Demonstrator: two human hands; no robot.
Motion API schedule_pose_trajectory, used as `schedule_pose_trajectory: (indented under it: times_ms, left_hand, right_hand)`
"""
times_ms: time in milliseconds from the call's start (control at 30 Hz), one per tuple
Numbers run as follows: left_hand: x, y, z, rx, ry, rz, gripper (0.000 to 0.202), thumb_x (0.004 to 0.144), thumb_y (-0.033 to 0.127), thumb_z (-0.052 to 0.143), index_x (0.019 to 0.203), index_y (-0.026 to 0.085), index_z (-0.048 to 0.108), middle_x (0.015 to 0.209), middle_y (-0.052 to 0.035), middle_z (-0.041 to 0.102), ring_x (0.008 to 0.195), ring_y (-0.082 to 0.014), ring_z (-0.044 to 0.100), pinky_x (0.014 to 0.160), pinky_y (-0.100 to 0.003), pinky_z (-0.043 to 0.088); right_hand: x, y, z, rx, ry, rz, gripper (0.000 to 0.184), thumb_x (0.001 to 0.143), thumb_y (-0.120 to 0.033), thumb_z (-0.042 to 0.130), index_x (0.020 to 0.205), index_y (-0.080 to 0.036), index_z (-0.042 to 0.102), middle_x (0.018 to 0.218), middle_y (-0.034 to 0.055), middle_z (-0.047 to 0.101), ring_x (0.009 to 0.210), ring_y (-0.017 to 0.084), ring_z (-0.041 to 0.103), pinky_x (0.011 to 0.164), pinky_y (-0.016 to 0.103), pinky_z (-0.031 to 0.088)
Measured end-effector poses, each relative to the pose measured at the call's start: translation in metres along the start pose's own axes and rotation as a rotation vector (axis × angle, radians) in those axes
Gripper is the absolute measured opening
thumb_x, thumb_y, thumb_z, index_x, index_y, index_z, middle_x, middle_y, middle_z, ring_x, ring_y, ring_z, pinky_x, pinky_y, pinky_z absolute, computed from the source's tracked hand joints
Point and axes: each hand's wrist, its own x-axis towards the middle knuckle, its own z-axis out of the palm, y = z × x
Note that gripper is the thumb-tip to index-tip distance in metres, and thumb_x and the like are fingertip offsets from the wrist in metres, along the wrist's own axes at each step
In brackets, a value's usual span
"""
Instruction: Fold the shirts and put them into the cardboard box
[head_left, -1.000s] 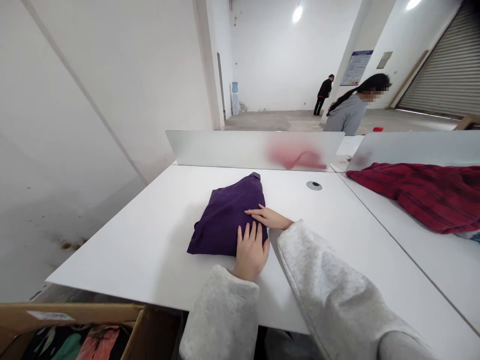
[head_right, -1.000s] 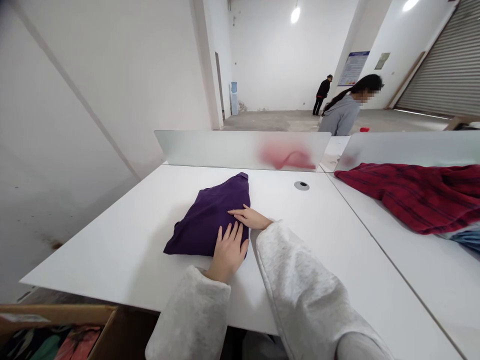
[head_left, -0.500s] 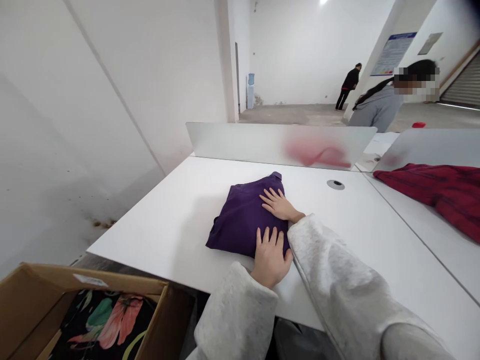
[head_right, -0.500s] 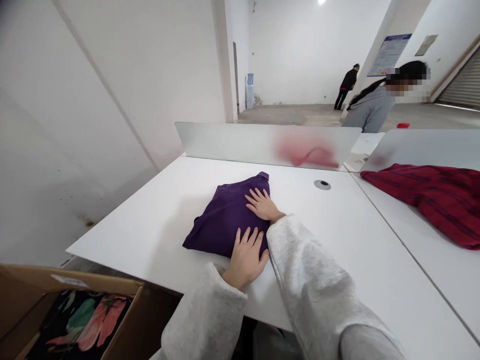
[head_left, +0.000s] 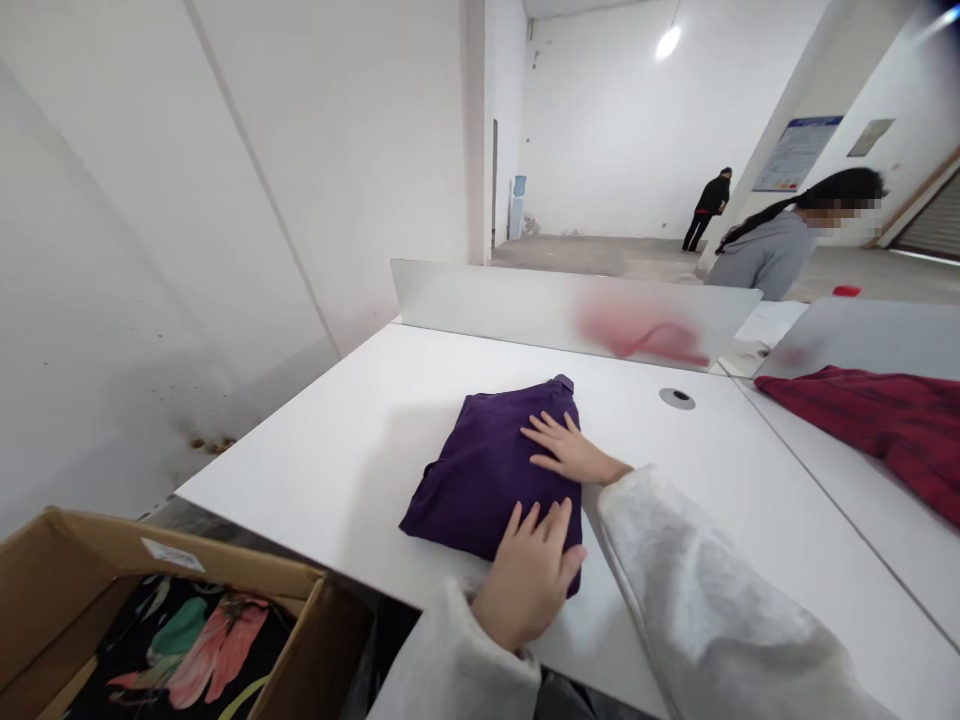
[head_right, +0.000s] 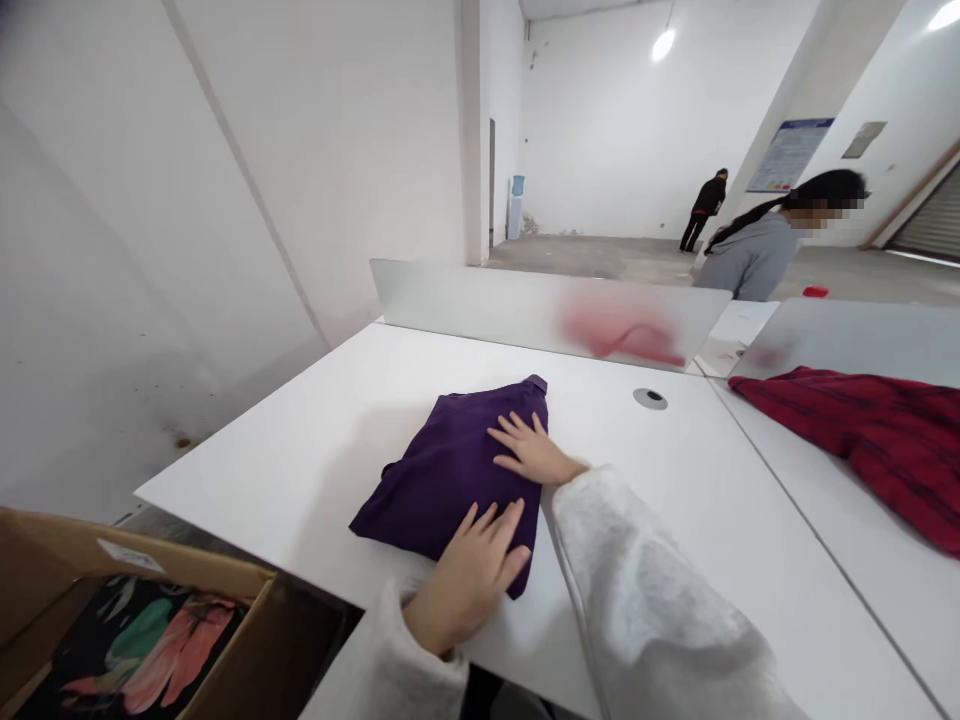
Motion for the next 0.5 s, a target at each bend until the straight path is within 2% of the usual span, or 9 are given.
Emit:
schedule_pose_trajectory:
  times_ms: [67, 167, 267, 367, 433, 500]
  left_hand:
    - [0.010, -0.016, -0.014, -0.018, 0.022, -0.010, 0.048, 0.098, 0.031, 0.023, 0.142, 0.016, 0.035, 0.135, -0.0113, 0.054, 0.120, -0.0199, 0.053, 0.105, -0.039, 0.037]
    - [0.038, -0.055, -0.027, -0.017, 0.045, 0.006, 0.045, 0.096, 0.028, 0.029, 0.137, 0.018, 0.043, 0.143, -0.0111, 0.045, 0.133, -0.0235, 0.040, 0.111, -0.045, 0.026]
    - [0.064, -0.096, -0.024, -0.084, -0.082, 0.024, 0.043, 0.089, 0.039, 0.045, 0.128, 0.023, 0.054, 0.142, -0.0098, 0.046, 0.138, -0.0257, 0.031, 0.114, -0.045, 0.017]
    - [0.076, -0.126, -0.017, -0.090, -0.229, -0.019, 0.048, 0.086, 0.048, 0.045, 0.128, 0.026, 0.054, 0.144, -0.0072, 0.044, 0.140, -0.0231, 0.027, 0.114, -0.043, 0.012]
    - [0.077, -0.142, -0.016, -0.033, -0.216, -0.086, 0.050, 0.087, 0.049, 0.042, 0.130, 0.025, 0.051, 0.145, -0.0080, 0.043, 0.140, -0.0228, 0.027, 0.114, -0.044, 0.012]
    - [0.076, -0.159, -0.018, 0.031, -0.152, -0.194, 0.050, 0.087, 0.049, 0.040, 0.128, 0.022, 0.052, 0.141, -0.0122, 0.047, 0.138, -0.0262, 0.030, 0.112, -0.049, 0.015]
  right_hand:
    - [-0.014, -0.011, 0.003, 0.014, -0.021, -0.068, 0.062, 0.093, -0.056, 0.033, 0.147, -0.024, 0.030, 0.153, 0.0104, 0.024, 0.142, 0.030, 0.015, 0.111, 0.062, 0.010]
    - [-0.024, -0.022, 0.006, 0.005, -0.065, -0.078, 0.064, 0.094, -0.056, 0.030, 0.147, -0.021, 0.028, 0.153, 0.0104, 0.022, 0.143, 0.029, 0.011, 0.112, 0.059, 0.007]
    - [-0.024, -0.023, 0.006, -0.005, -0.096, -0.075, 0.068, 0.093, -0.059, 0.029, 0.148, -0.019, 0.027, 0.154, 0.0109, 0.020, 0.143, 0.030, 0.011, 0.113, 0.058, 0.006]
    - [-0.022, -0.022, 0.005, 0.009, -0.091, -0.082, 0.067, 0.093, -0.059, 0.027, 0.148, -0.021, 0.026, 0.154, 0.0105, 0.020, 0.142, 0.030, 0.012, 0.113, 0.057, 0.007]
    - [-0.022, -0.022, 0.004, 0.020, -0.084, -0.079, 0.067, 0.093, -0.060, 0.025, 0.148, -0.021, 0.026, 0.153, 0.0105, 0.021, 0.142, 0.030, 0.013, 0.113, 0.056, 0.007]
    - [-0.023, -0.023, 0.003, 0.030, -0.078, -0.070, 0.068, 0.093, -0.061, 0.024, 0.149, -0.022, 0.025, 0.153, 0.0100, 0.022, 0.142, 0.030, 0.013, 0.114, 0.056, 0.006]
